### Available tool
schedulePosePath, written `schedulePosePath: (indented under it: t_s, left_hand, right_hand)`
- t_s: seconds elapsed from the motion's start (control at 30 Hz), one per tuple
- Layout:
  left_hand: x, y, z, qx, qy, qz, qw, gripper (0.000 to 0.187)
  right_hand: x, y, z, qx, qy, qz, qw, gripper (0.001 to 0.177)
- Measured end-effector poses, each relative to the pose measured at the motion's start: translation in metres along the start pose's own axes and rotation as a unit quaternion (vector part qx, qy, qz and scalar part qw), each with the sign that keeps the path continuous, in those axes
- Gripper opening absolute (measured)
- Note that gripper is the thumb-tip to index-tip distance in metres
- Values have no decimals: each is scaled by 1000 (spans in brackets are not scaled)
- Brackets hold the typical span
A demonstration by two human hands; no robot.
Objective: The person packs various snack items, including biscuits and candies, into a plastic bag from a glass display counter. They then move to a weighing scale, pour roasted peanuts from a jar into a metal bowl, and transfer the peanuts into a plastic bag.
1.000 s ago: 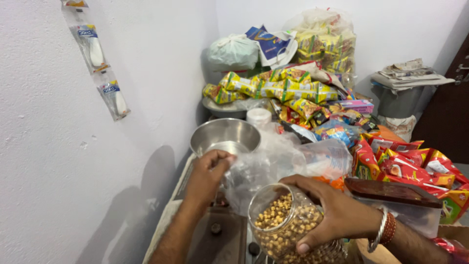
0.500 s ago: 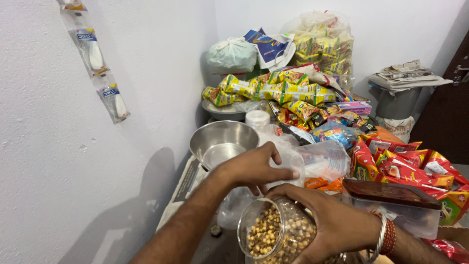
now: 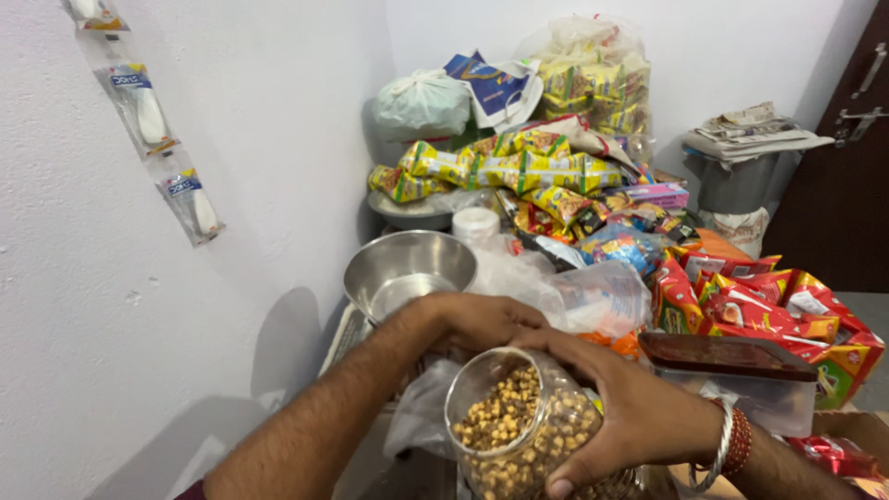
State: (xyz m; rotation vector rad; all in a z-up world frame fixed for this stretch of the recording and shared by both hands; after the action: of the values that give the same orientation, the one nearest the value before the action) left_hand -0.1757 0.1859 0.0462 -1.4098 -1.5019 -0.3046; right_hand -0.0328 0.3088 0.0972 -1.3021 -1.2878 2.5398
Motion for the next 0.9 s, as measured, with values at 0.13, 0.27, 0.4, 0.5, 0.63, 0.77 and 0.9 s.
schedulePosePath:
  t_s: [0.13,0.27,0.4,0.5,0.63,0.77,0.9]
  left_hand:
    - [-17,-5,4,-72,108,-127,983,37]
    - [-1,-14,-30,31,89,-192,977,37]
    - [30,-46,-76,214,93,-311,922,27]
    - [43,-72,-111,307,126,-408,851,23]
    - [40,-112,-134,404,265,-382,788,13]
    - [8,-139,-149,582,220,-136,771,23]
    - [-26,-144,-137,572,166,-143,790,30]
  right_hand:
    - [-1,-2,4,10,9,-23,1000,120]
    - [-11,-7,11,13,-19,18,1000,115]
    - [-17,-14,22,18,-19,18,1000,110]
    - [-15,-20,28,40,0,17,999,112]
    - [-14,-36,46,60,-64,-29,996,100]
    - [7,-47,66,82,10,44,996,96]
    - [24,-65,83,109,36,45,992,100]
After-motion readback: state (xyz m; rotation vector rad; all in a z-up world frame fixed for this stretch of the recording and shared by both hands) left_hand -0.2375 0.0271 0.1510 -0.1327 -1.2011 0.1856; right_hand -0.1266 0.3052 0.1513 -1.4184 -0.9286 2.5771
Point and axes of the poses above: each hand's wrist, its own z-axis towards the middle knuckle, its own y-axis out of the palm, x = y × z, the point moved 5 cm from there along z, towards the middle knuckle, and after that the axes turned 11 degrees about -y, right-handed, at the moved point
